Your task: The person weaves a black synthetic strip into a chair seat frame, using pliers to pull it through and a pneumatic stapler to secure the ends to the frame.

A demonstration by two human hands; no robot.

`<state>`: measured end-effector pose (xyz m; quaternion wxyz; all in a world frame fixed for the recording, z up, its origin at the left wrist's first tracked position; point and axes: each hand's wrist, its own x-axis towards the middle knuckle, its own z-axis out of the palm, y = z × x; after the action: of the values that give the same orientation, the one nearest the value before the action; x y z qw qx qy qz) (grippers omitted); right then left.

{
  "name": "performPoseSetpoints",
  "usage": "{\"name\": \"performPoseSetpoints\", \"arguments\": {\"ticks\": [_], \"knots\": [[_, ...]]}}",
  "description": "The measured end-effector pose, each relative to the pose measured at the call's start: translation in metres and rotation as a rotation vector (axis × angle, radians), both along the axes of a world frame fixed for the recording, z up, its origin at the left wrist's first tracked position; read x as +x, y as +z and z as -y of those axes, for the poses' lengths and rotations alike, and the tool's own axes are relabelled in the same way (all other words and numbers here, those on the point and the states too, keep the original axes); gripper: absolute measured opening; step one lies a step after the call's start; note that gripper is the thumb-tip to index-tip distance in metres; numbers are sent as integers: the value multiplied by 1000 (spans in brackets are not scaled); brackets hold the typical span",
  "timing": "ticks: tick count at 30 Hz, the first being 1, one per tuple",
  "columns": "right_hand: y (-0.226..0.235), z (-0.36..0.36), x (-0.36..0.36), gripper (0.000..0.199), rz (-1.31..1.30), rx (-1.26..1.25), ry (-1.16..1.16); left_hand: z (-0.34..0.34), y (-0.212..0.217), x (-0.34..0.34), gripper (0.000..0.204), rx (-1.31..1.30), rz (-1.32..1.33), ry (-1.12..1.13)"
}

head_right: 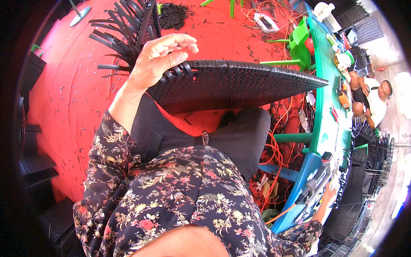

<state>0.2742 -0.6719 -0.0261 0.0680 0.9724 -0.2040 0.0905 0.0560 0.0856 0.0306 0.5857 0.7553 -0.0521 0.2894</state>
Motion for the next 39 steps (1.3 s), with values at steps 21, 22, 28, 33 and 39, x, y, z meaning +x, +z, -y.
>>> {"name": "performPoseSetpoints", "arguments": {"ticks": [21, 22, 28, 33, 39], "knots": [[87, -611, -80, 41, 0, 623, 2066, 0, 1, 6, 58, -112, -23, -93], [79, -618, -79, 42, -50, 647, 2018, 0, 1, 8, 58, -100, 9, -81], [70, -624, -84, 33, -296, 697, 1941, 9, 15, -6, 67, -111, -27, 2], [76, -628, -86, 28, -307, 793, 1913, 7, 18, -6, 67, -116, 18, 39], [66, -626, -77, 28, -257, 853, 1939, 25, 17, 7, 73, 541, 67, 377]]}}
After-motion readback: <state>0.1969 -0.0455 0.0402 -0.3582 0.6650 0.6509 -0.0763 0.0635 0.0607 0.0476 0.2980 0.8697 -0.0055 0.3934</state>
